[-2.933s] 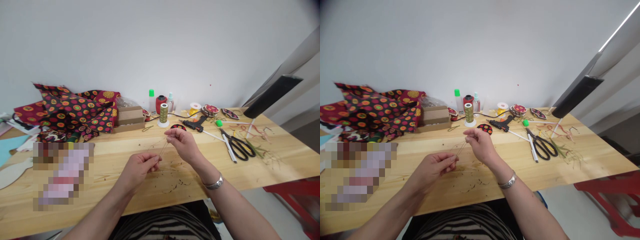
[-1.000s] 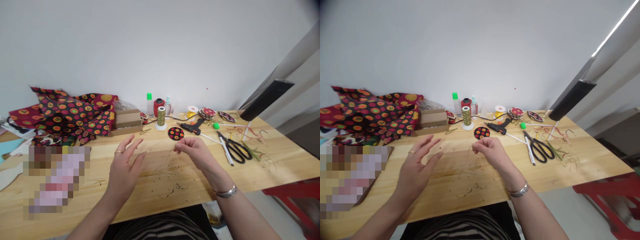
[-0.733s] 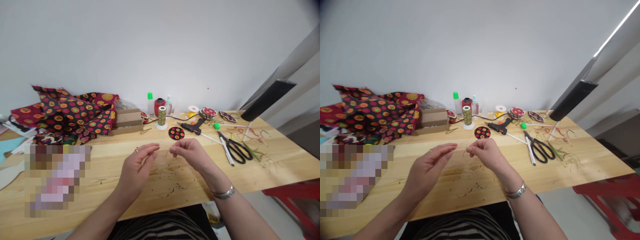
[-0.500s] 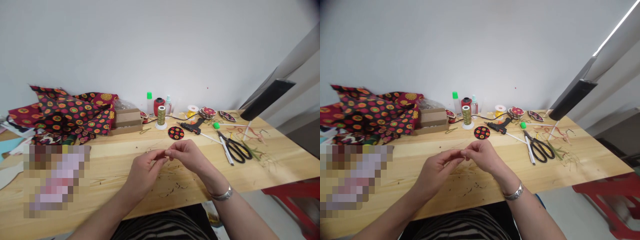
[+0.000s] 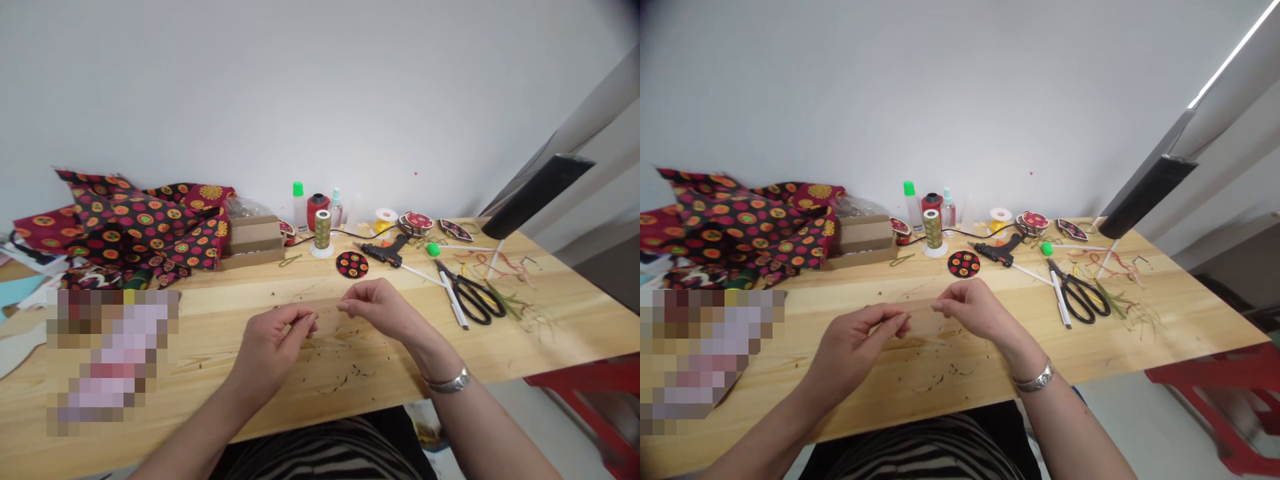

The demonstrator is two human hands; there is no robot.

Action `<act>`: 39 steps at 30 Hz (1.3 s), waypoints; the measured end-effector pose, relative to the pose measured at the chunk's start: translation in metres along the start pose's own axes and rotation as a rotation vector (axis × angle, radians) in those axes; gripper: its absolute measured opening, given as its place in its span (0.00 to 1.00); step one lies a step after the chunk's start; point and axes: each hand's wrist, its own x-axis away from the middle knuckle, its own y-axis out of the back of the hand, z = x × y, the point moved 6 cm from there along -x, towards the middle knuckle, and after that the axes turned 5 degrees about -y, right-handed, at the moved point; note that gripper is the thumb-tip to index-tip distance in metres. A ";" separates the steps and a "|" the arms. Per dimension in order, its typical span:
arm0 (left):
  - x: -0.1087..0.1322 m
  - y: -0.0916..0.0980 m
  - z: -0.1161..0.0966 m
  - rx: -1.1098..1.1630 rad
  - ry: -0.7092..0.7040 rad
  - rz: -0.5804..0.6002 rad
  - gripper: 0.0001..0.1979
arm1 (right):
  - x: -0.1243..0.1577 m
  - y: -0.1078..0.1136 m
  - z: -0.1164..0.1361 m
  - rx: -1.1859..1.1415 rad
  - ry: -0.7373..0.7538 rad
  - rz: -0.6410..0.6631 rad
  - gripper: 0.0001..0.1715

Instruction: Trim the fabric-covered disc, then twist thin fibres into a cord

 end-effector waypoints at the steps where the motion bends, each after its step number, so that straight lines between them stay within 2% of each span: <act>1: 0.001 0.003 0.001 -0.011 0.008 -0.007 0.10 | -0.001 0.003 -0.003 0.002 0.000 -0.011 0.12; 5: 0.004 0.009 0.005 -0.032 0.036 -0.017 0.11 | -0.001 0.014 -0.009 -0.013 -0.006 -0.046 0.11; 11: 0.009 0.006 0.011 -0.033 0.052 0.014 0.11 | 0.002 0.019 -0.003 -0.022 -0.003 -0.087 0.11; 15: 0.008 0.001 0.020 -0.113 0.037 0.135 0.11 | 0.007 0.021 0.011 0.092 0.090 -0.101 0.08; 16: 0.007 0.003 0.021 -0.153 0.022 0.149 0.14 | 0.009 0.021 0.016 0.138 0.135 -0.102 0.08; 17: 0.005 0.005 0.021 -0.204 0.002 0.136 0.21 | 0.011 0.020 0.021 0.188 0.184 -0.100 0.07; 19: 0.002 0.016 0.014 -0.298 -0.061 0.008 0.32 | 0.016 0.016 0.031 0.288 0.267 -0.088 0.07; 21: 0.001 0.024 -0.003 -0.333 -0.186 -0.150 0.34 | 0.021 0.008 0.038 0.368 0.333 -0.063 0.07; 23: 0.002 0.023 -0.021 -0.289 -0.336 -0.201 0.25 | 0.025 0.000 0.044 0.430 0.387 -0.034 0.07; 25: 0.001 0.021 -0.031 -0.236 -0.384 -0.215 0.17 | 0.028 -0.006 0.048 0.478 0.438 -0.020 0.07; 28: -0.001 0.026 -0.030 -0.227 -0.305 -0.319 0.08 | 0.031 -0.008 0.052 0.518 0.481 -0.015 0.07; 30: -0.003 0.029 -0.023 -0.142 -0.225 -0.376 0.05 | 0.031 -0.007 0.053 0.527 0.490 -0.013 0.07; 32: -0.006 0.021 -0.015 0.075 -0.133 -0.308 0.07 | 0.032 -0.007 0.055 0.550 0.512 -0.016 0.07; 34: -0.008 -0.001 -0.008 0.306 -0.003 -0.072 0.12 | 0.033 -0.010 0.059 0.600 0.551 -0.015 0.08; 36: -0.006 -0.019 -0.008 0.376 0.054 0.103 0.13 | 0.035 -0.016 0.062 0.671 0.585 0.006 0.11; 37: -0.005 -0.024 -0.008 0.371 0.067 0.153 0.13 | 0.035 -0.019 0.063 0.708 0.595 0.015 0.12; 39: -0.003 -0.029 -0.007 0.345 0.087 0.180 0.15 | 0.036 -0.022 0.064 0.776 0.606 0.016 0.13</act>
